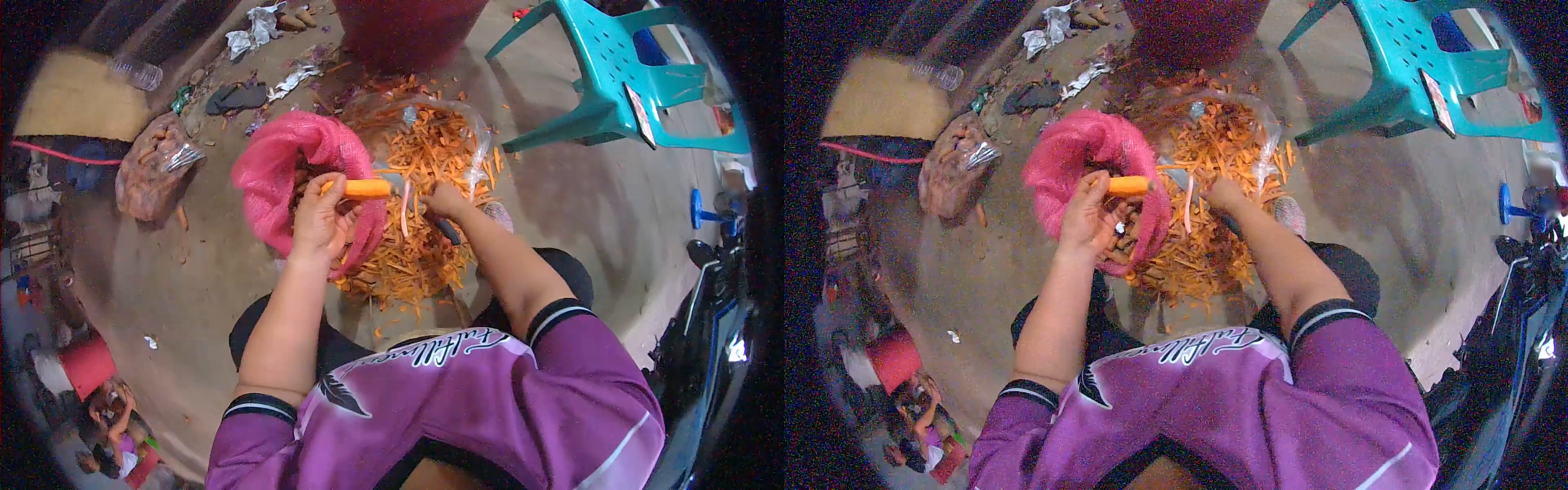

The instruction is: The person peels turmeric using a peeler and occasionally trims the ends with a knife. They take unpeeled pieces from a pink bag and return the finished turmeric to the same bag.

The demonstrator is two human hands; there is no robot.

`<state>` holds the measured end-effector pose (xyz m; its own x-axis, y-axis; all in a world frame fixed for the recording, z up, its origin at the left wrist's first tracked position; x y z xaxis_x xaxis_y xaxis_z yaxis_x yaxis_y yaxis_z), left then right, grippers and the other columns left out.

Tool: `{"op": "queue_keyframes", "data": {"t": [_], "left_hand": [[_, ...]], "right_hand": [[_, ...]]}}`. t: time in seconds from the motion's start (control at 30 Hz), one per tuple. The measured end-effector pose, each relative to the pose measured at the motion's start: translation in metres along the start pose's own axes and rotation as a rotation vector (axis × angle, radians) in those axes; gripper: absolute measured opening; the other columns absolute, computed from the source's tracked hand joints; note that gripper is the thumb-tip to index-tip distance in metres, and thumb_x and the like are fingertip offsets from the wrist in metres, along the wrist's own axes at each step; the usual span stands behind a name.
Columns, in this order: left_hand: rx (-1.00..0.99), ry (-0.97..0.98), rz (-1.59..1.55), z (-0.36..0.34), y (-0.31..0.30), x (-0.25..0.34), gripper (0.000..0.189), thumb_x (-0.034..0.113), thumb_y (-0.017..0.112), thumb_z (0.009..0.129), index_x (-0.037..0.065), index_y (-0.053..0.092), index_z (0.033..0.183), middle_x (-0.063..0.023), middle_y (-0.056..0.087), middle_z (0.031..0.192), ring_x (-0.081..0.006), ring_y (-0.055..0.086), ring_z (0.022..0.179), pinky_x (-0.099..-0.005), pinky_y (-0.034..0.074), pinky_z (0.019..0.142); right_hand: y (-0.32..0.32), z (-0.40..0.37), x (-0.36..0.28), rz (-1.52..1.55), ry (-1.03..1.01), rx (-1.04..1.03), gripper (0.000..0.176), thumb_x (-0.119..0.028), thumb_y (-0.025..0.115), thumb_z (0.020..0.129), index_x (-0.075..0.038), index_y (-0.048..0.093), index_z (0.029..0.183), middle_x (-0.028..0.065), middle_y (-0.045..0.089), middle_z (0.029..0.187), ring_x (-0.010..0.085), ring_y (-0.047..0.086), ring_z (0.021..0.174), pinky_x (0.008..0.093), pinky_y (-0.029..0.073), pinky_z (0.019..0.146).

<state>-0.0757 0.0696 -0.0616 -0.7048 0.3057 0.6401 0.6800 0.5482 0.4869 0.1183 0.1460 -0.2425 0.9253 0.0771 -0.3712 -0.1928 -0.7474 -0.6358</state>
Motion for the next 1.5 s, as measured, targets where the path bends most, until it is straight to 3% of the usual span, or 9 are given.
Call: {"op": "queue_keyframes", "data": {"t": [0.27, 0.6, 0.73, 0.9, 1.0, 1.13, 1.17, 1.4, 1.5], "left_hand": [[-0.144, -0.202, -0.193, -0.003, -0.017, -0.008, 0.027, 0.028, 0.055, 0.079, 0.01, 0.048, 0.098, -0.004, 0.054, 0.077, -0.0103, 0.052, 0.063, -0.0217, 0.045, 0.053], [-0.594, -0.056, -0.01, -0.046, 0.064, 0.025, 0.039, 0.012, 0.053, 0.079, 0.003, 0.038, 0.115, -0.0072, 0.052, 0.091, -0.0155, 0.052, 0.083, -0.0274, 0.042, 0.076], [-0.574, 0.078, 0.373, -0.04, 0.059, 0.012, 0.038, 0.015, 0.053, 0.081, 0.003, 0.04, 0.114, -0.0031, 0.05, 0.1, -0.0099, 0.048, 0.09, -0.0232, 0.038, 0.078], [-0.585, 0.198, 0.614, -0.055, 0.072, 0.008, 0.031, 0.018, 0.053, 0.081, 0.003, 0.046, 0.107, -0.0005, 0.052, 0.098, -0.0072, 0.047, 0.09, -0.0217, 0.038, 0.079], [-0.589, 0.237, 0.828, -0.055, 0.072, 0.002, 0.039, 0.021, 0.057, 0.079, 0.003, 0.045, 0.111, -0.0024, 0.053, 0.098, -0.0088, 0.047, 0.089, -0.0228, 0.038, 0.077], [-0.525, 0.328, 1.09, -0.06, 0.08, 0.003, 0.043, 0.027, 0.065, 0.071, 0.003, 0.05, 0.103, -0.008, 0.056, 0.09, -0.0149, 0.053, 0.084, -0.0266, 0.041, 0.073], [-0.509, 0.38, 1.138, -0.057, 0.078, 0.001, 0.043, 0.028, 0.066, 0.068, 0.002, 0.051, 0.1, -0.0101, 0.057, 0.087, -0.0175, 0.055, 0.081, -0.0279, 0.042, 0.071], [-0.439, 0.443, 1.529, -0.047, 0.079, 0.0, 0.039, 0.024, 0.068, 0.061, 0.002, 0.056, 0.09, -0.017, 0.057, 0.077, -0.0297, 0.057, 0.071, -0.0354, 0.044, 0.064], [-0.475, 0.34, 1.477, -0.046, 0.081, -0.003, 0.037, 0.022, 0.067, 0.061, 0.003, 0.056, 0.091, -0.0166, 0.058, 0.083, -0.0299, 0.057, 0.076, -0.0352, 0.044, 0.066]], "right_hand": [[0.073, -0.001, 0.027, -0.224, 0.056, 0.109, 0.033, -0.019, 0.037, 0.082, -0.006, 0.034, 0.113, 0.0229, 0.052, 0.099, 0.0361, 0.054, 0.086, 0.0439, 0.044, 0.072], [-0.018, -0.047, -0.011, -0.256, 0.068, 0.003, 0.04, -0.02, 0.057, 0.067, -0.001, 0.048, 0.101, 0.023, 0.055, 0.094, 0.0315, 0.055, 0.088, 0.0384, 0.045, 0.072], [-0.087, -0.096, -0.035, -0.212, 0.018, -0.009, 0.034, -0.029, 0.062, 0.068, 0.002, 0.057, 0.082, 0.0162, 0.057, 0.063, 0.0217, 0.059, 0.056, 0.0327, 0.047, 0.052], [-0.107, -0.147, -0.044, 0.94, -0.033, -0.084, 0.026, -0.023, 0.057, 0.072, -0.001, 0.052, 0.086, 0.0081, 0.055, 0.067, 0.0147, 0.054, 0.058, 0.0274, 0.045, 0.053], [-0.122, -0.17, -0.069, 0.924, -0.168, 0.004, 0.023, -0.019, 0.055, 0.073, -0.001, 0.05, 0.085, 0.0072, 0.054, 0.07, 0.0136, 0.054, 0.059, 0.0255, 0.043, 0.053], [-0.152, -0.191, -0.113, 0.495, -0.438, 0.212, 0.051, -0.028, 0.072, 0.058, 0.003, 0.052, 0.094, 0.0105, 0.057, 0.082, 0.0176, 0.054, 0.078, 0.0292, 0.042, 0.07], [-0.145, -0.177, -0.104, 0.383, -0.421, 0.248, 0.07, -0.042, 0.077, 0.047, 0.003, 0.055, 0.095, 0.0139, 0.06, 0.085, 0.0222, 0.058, 0.078, 0.0316, 0.044, 0.072], [-0.131, -0.169, -0.121, 0.434, -0.428, 0.144, 0.069, -0.037, 0.081, 0.042, 0.005, 0.055, 0.09, 0.0113, 0.059, 0.081, 0.0158, 0.055, 0.076, 0.0296, 0.043, 0.069], [-0.136, -0.174, -0.13, 0.435, -0.487, 0.171, 0.069, -0.046, 0.076, 0.045, 0.002, 0.057, 0.09, 0.0162, 0.06, 0.08, 0.0243, 0.059, 0.074, 0.032, 0.045, 0.067]]}}
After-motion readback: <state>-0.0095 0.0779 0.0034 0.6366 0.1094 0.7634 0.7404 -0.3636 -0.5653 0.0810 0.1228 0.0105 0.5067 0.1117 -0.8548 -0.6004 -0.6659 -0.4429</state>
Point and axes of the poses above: each hand's wrist, its own z-axis towards the middle knuckle, its own y-axis out of the palm, x = y × z, the point moved 10 cm from there along z, towards the middle knuckle
